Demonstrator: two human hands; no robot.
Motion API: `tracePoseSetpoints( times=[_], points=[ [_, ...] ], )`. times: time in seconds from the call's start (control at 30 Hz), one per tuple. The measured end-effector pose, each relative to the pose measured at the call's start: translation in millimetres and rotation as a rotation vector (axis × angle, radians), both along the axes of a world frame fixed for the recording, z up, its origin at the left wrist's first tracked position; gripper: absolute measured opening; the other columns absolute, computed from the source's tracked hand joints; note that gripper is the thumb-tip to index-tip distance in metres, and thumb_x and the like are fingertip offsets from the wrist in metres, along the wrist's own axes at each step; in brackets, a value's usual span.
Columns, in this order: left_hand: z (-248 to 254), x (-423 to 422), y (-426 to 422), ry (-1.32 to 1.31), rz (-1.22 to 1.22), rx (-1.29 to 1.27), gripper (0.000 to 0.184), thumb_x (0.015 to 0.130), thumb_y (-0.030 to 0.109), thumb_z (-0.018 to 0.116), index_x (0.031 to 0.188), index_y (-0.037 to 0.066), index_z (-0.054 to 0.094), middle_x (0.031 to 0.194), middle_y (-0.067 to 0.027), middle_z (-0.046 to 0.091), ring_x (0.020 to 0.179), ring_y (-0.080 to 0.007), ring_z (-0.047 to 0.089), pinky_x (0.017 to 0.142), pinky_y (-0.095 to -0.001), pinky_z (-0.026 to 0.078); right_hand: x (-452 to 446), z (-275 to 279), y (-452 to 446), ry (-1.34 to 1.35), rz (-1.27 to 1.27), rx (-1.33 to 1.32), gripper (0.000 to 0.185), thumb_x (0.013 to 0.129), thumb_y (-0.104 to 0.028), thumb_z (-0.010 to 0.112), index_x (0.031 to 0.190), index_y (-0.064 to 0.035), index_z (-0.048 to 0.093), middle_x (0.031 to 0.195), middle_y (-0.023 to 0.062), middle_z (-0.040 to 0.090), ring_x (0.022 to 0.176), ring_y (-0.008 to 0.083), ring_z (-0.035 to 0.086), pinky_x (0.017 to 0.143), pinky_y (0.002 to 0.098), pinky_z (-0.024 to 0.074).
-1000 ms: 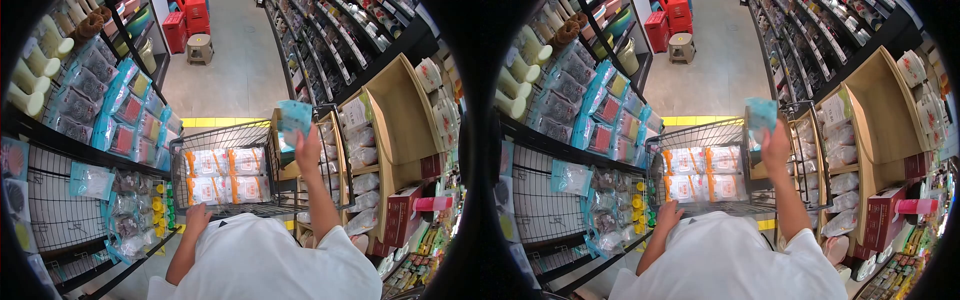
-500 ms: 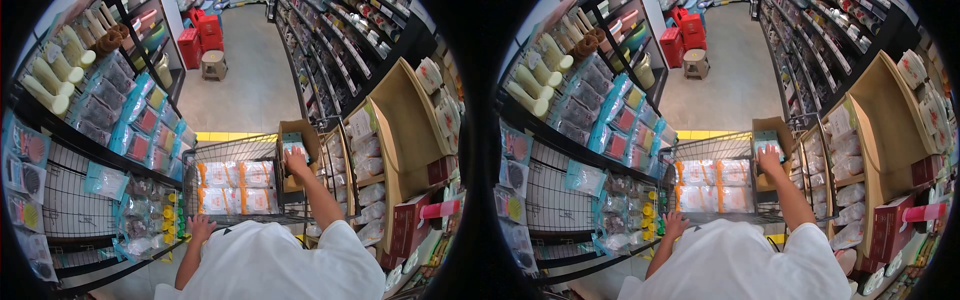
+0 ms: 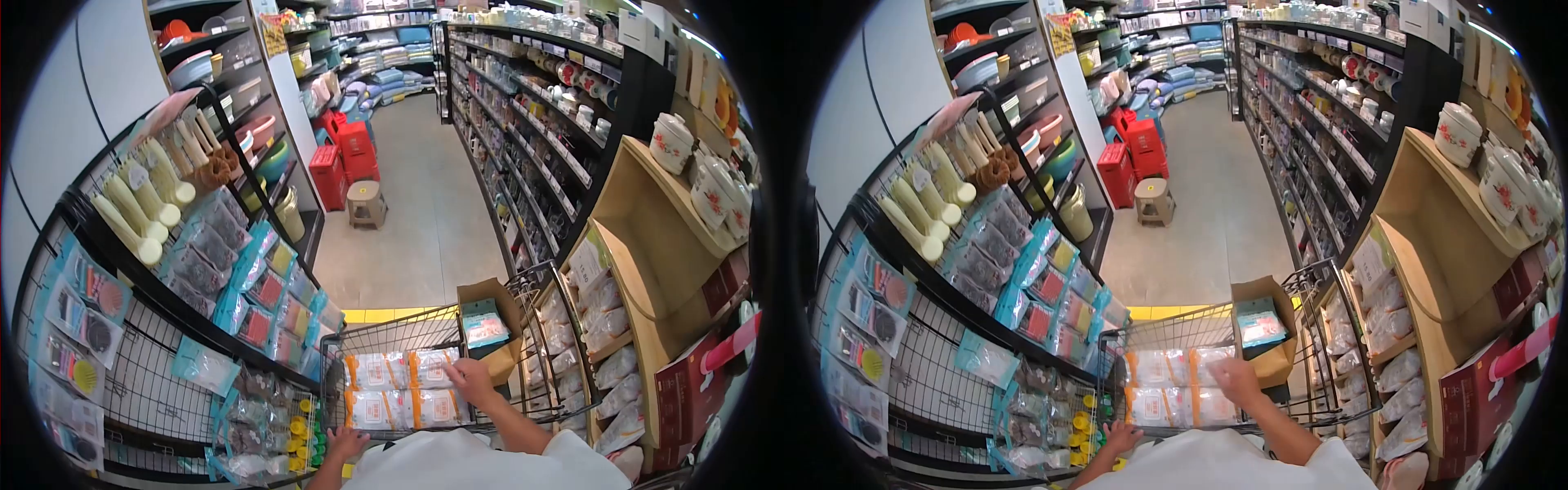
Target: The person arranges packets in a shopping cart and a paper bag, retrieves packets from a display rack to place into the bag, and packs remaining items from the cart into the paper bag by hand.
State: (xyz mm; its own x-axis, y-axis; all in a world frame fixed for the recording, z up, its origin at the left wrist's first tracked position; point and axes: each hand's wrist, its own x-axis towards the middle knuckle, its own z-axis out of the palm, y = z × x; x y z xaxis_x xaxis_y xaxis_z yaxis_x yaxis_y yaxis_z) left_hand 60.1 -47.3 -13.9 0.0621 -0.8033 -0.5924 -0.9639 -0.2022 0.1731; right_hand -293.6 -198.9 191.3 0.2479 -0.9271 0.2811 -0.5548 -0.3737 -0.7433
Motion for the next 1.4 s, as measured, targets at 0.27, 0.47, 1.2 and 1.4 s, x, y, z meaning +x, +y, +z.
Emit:
tracePoseSetpoints(
  times=[0.27,0.47,1.2,1.4],
  points=[
    [-4,6,-16,0.196,0.028,0.15,0.053,0.091,0.056,0.046,0.13,0.021,0.055,0.133,-0.0068,0.055,0.133,-0.0306,0.038,0.106,-0.0676,-0.001,80,274,39,-0.104,1.014,-0.612,0.026,0.081,-0.028,0.065,0.085,-0.0034,0.058,0.082,0.0068,0.055,0.078,0.0253,0.055,0.075,0.0393,0.0452],
    [-20,13,-10,0.29,0.078,0.097,0.05,0.092,0.054,0.048,0.128,0.021,0.057,0.134,-0.0093,0.055,0.13,-0.0305,0.045,0.108,-0.0646,0.004,111,391,104,0.657,1.062,-1.305,0.038,0.084,-0.023,0.065,0.113,-0.0016,0.055,0.103,0.0098,0.055,0.103,0.0271,0.052,0.087,0.0428,0.0438],
    [24,-1,-7,0.231,-0.002,-0.038,0.043,0.092,0.047,0.045,0.111,0.016,0.068,0.115,-0.0105,0.064,0.118,-0.0293,0.053,0.107,-0.0643,0.013,4,323,80,0.526,1.381,-0.594,0.037,0.088,-0.025,0.054,0.116,-0.0008,0.059,0.114,0.0176,0.063,0.104,0.0272,0.062,0.088,0.0373,0.0511],
    [27,-6,3,0.214,0.01,-0.141,0.04,0.093,0.047,0.047,0.111,0.017,0.067,0.116,-0.0059,0.063,0.118,-0.0248,0.051,0.109,-0.0559,0.017,-26,94,32,0.172,0.429,0.395,0.017,0.086,-0.014,0.061,0.096,-0.0006,0.064,0.086,0.015,0.065,0.078,0.0307,0.063,0.068,0.037,0.0489]
  ],
)
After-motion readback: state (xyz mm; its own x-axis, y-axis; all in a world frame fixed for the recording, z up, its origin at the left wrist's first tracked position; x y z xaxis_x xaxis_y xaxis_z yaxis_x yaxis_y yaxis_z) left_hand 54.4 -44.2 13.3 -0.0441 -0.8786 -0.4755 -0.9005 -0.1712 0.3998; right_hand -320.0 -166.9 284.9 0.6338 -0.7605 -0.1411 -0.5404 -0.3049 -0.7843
